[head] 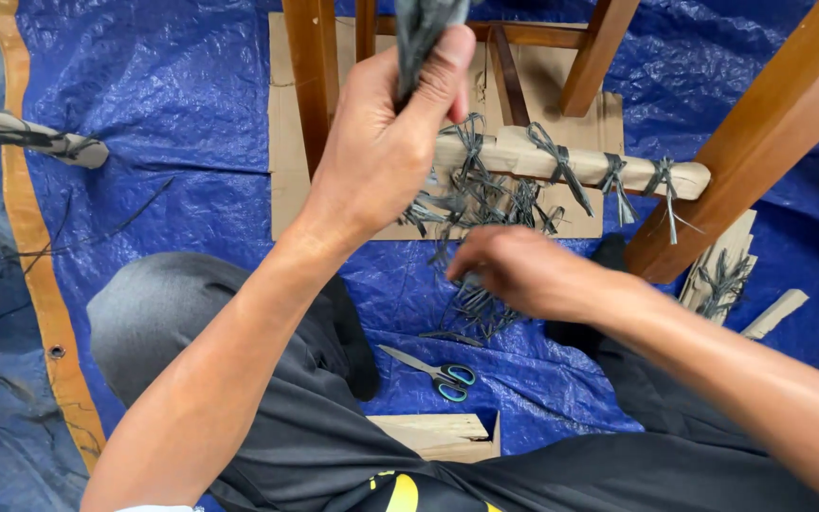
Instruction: Repairing a wooden chair by weaving and tying off bundles of material to create the seat.
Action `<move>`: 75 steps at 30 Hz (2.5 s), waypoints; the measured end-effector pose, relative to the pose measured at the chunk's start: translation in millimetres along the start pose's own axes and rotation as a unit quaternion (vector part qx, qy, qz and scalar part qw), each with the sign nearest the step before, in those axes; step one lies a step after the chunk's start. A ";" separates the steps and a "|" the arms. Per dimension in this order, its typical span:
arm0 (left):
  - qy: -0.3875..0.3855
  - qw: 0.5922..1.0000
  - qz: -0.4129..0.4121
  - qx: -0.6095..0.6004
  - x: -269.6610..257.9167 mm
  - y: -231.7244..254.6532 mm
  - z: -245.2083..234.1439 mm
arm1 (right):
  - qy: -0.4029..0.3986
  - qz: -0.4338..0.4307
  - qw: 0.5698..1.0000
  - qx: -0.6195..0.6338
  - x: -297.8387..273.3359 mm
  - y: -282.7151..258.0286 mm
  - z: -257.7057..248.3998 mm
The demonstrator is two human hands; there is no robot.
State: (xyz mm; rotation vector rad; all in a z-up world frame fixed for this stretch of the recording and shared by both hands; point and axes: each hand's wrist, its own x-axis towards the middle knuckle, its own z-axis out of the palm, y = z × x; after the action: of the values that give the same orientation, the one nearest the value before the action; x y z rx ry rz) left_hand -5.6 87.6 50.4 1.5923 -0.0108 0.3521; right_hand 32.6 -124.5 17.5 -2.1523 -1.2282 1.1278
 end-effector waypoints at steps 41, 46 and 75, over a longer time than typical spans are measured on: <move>-0.132 0.980 -0.061 0.134 -7.5 0.3 33.4 | -0.026 0.101 0.993 0.053 -46.1 131.5 113.6; -0.139 0.974 -0.066 0.166 -12.9 -1.1 36.8 | -0.022 0.142 0.982 0.126 -34.1 199.4 123.2; -0.061 0.972 -0.207 -0.096 -7.1 -3.7 47.6 | 0.069 0.108 0.990 0.062 -47.6 91.0 45.0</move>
State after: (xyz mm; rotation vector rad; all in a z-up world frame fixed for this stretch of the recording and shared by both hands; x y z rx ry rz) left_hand -1.2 39.8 44.7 1.3796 0.1858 -0.0716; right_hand 29.4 -214.2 -49.5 -2.2661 -0.8596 1.0885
